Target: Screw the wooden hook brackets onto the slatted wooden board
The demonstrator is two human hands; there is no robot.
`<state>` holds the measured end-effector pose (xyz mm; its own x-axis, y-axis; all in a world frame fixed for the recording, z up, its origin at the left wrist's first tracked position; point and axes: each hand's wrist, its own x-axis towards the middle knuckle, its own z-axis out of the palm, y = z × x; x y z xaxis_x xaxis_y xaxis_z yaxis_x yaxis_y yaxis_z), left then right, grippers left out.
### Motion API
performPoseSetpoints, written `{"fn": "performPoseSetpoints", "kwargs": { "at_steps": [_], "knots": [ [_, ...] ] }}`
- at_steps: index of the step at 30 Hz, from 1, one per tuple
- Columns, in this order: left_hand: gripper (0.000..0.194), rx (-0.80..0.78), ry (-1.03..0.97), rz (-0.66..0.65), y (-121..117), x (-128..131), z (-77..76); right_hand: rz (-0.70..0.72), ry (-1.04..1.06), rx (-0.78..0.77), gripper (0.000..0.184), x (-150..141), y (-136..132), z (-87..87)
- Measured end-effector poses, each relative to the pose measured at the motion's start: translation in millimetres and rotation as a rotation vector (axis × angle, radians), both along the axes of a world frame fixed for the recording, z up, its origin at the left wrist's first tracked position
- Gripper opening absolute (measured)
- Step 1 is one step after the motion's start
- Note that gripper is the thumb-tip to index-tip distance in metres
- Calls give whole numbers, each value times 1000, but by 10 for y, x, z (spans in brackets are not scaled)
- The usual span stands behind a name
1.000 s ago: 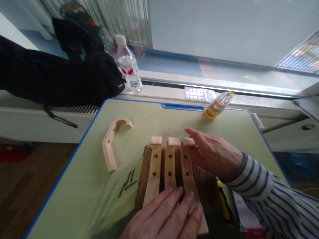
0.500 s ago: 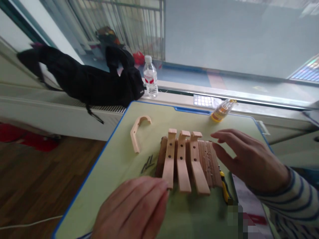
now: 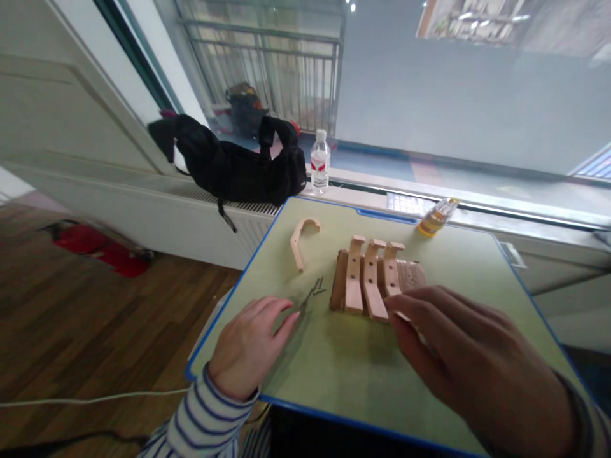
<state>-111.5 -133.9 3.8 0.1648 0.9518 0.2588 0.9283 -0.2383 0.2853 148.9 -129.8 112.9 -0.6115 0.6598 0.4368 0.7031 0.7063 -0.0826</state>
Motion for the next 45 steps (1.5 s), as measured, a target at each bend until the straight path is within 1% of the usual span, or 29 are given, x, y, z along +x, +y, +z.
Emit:
{"fn": "performPoseSetpoints", "kwargs": {
  "at_steps": [3, 5, 6, 7, 9, 12, 15, 16, 18, 21, 25, 30, 40, 45],
  "knots": [
    [24, -74, -23, -12, 33, -13, -49, 63, 7, -44, 14, -224, -225, -101],
    [24, -113, -42, -21, 73, -16, -77, 97, -10, -80, 16, -383, -315, -254],
    [24, -122, -50, -21, 94, -16, -90, 102, -14, -86, 18, -460, -335, -352],
    [23, -128, -54, -22, 115, -16, -101, 89, -52, -125, 21, -532, -339, -458],
    [23, -130, -59, -26, 155, -13, -121, -7, -132, -193, 28, -653, -305, -672],
    [23, -131, -57, -37, 210, 1, -152, -117, -188, -294, 32, -774, -203, -937],
    [24, -129, -53, -39, 273, 27, -206, -174, -211, -325, 36, -845, -115, -1114],
    [24, -132, -50, -34, 296, 36, -230, -224, -205, -314, 36, -863, -94, -1160],
    [24, -142, -42, -16, 342, 56, -281, -278, -196, -289, 35, -891, -62, -1237],
    [25, -155, -34, -8, 402, 84, -340, -294, -186, -276, 35, -911, -26, -1325],
    [26, -169, -30, -9, 451, 112, -378, -305, -169, -264, 36, -900, 17, -1405],
    [24, -173, -52, -3, 463, 110, -406, -274, -144, -249, 34, -893, 60, -1471],
    [20, -219, -92, -7, 459, 78, -410, -244, -104, -228, 31, -882, 83, -1508],
    [23, -213, -80, 6, 446, 48, -433, -244, -86, -248, 30, -881, 87, -1503]
  ]
}}
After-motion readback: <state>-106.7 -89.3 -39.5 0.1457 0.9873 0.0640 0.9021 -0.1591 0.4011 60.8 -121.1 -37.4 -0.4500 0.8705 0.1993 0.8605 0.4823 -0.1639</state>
